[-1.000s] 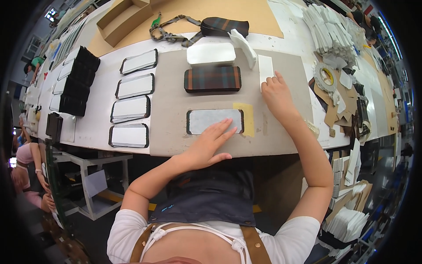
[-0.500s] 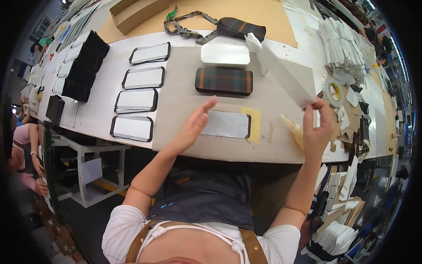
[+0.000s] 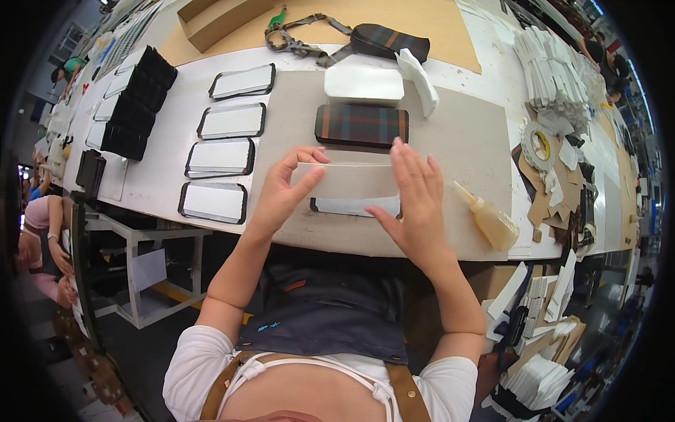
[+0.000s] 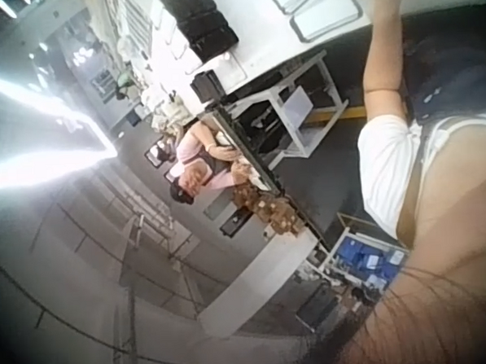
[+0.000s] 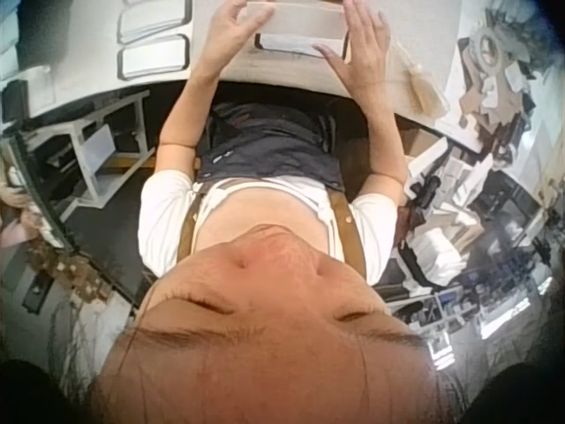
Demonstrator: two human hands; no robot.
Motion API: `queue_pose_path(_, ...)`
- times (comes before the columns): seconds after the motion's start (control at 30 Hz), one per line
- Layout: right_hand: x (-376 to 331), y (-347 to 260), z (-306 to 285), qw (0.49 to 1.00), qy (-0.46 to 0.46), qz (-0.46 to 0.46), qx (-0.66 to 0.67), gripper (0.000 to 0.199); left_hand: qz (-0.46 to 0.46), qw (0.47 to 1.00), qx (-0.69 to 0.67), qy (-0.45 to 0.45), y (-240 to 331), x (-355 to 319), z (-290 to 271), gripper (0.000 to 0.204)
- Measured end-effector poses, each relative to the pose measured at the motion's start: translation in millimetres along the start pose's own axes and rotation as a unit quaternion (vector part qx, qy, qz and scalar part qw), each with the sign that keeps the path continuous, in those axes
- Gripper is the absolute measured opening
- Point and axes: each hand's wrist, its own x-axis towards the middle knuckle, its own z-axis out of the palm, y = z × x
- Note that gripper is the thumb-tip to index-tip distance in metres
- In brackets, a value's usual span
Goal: The recorder is applying glue and lining to leather components to assemble cases.
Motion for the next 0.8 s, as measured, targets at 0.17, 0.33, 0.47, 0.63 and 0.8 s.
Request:
queue_pose_path(0.17,1,2,16,0.995,-0.009,-0.086,-0.042,0.072,-0.063,0.995,-0.072,-0.023,1,-1,3,0.014)
queue_pose_path(0.33,6,3,14,0.994,-0.021,-0.106,-0.024,0.064,-0.111,0.991,-0.067,-0.019,-5,-7,-1,0.020)
queue_pose_path(0.47,3,3,18,0.994,-0.029,-0.104,-0.019,0.065,-0.137,0.987,-0.077,-0.027,-10,-11,-5,0.026)
queue_pose_path(0.63,5,19,19,0.998,-0.059,-0.033,0.010,0.061,-0.005,0.997,0.053,0.053,-18,-16,-9,0.031)
queue_pose_path(0.8,-6,36,21,0.991,-0.127,-0.015,0.029,0.058,0.080,0.921,0.375,0.065,-33,-28,-29,0.029)
